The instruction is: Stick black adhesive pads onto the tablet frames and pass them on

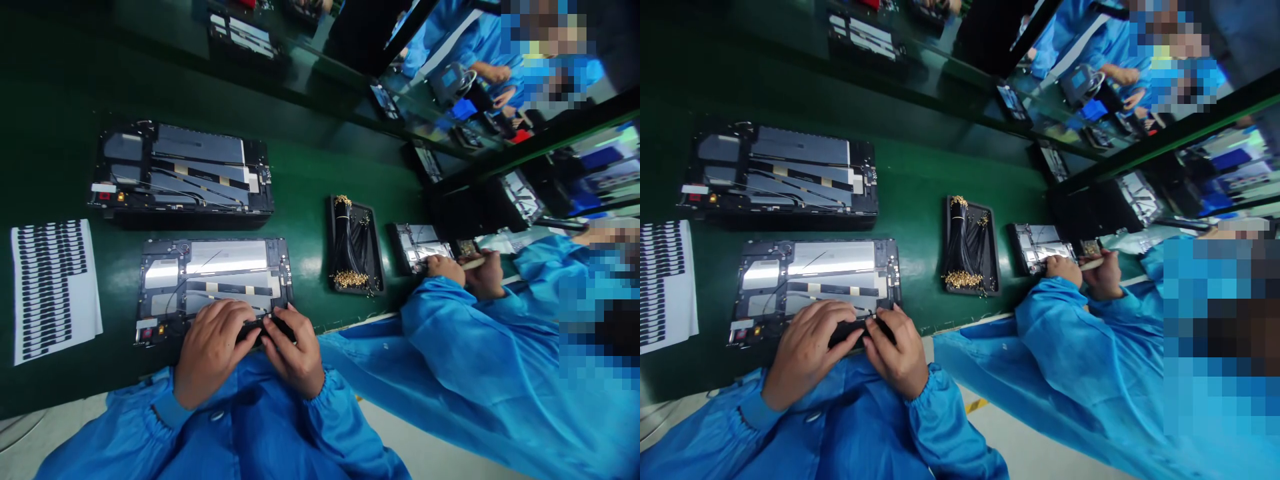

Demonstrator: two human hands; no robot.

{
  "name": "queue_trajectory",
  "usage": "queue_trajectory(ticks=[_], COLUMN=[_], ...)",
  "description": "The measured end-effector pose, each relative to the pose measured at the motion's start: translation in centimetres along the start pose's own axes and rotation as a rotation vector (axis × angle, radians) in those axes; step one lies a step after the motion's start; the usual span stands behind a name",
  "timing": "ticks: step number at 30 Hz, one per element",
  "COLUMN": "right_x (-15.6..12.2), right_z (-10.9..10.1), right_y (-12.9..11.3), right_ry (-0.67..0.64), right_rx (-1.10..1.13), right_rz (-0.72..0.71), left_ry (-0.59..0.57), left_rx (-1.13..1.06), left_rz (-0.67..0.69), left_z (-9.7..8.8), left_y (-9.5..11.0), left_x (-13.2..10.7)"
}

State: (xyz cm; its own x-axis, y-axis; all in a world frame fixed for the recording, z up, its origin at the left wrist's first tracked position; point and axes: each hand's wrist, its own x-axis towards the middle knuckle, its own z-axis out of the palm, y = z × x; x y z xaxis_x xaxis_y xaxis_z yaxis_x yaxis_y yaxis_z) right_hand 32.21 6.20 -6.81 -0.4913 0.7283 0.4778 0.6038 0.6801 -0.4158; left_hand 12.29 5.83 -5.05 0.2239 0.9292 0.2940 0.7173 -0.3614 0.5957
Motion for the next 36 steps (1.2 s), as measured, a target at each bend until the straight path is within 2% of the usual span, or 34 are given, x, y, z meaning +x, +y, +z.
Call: queue_trajectory(ticks=[5,9,12,14,17,19,22,25,27,30,32,36], right_x=[0.2,-0.6,-1.1,-1.0,-0.9,-1.2,-1.7,-1.2,0.6,5.7,9.8,16.8], right_z=[0.2,0.0,-0.2,-0.2,0.1,0.3,0.0,-1.1,-1.9,-2.1,-1.1,2.9], right_y=[-0.4,0.1,1.0,1.6,2.2,2.2,1.6,0.9,0.7,1.3,2.4,5.1], right_ry=[0.003,-0.003,0.027,-0.016,-0.102,-0.108,-0.062,0.030,0.111,0.221,0.290,0.357], right_rx=[-0.008,0.022,-0.048,-0.066,-0.082,-0.112,-0.121,-0.081,-0.059,-0.040,-0.016,0.009], right_rz=[-0.012,0.064,0.266,0.333,0.252,0.191,0.159,0.116,0.080,0.021,-0.022,-0.071], left_ry=[-0.006,0.010,0.082,0.079,0.018,0.036,0.120,0.185,0.244,0.323,0.337,0.321], left_rx=[-0.008,0.019,0.184,0.269,0.308,0.303,0.278,0.265,0.249,0.188,0.135,0.088], left_rz=[-0.001,0.060,-0.085,-0.220,-0.300,-0.295,-0.273,-0.269,-0.262,-0.278,-0.304,-0.353], left_z=[0.1,-2.3,-4.8,-5.9,-5.9,-5.5,-5.5,-6.8,-8.3,-11.1,-12.9,-15.1], left_y=[0.1,0.0,-1.2,-2.8,-5.1,-6.1,-6.1,-5.1,-4.6,-5.4,-7.1,-11.3], left_x=[0.1,-0.9,-2.7,-3.9,-5.3,-6.1,-7.2,-7.4,-6.3,-2.5,1.0,6.6])
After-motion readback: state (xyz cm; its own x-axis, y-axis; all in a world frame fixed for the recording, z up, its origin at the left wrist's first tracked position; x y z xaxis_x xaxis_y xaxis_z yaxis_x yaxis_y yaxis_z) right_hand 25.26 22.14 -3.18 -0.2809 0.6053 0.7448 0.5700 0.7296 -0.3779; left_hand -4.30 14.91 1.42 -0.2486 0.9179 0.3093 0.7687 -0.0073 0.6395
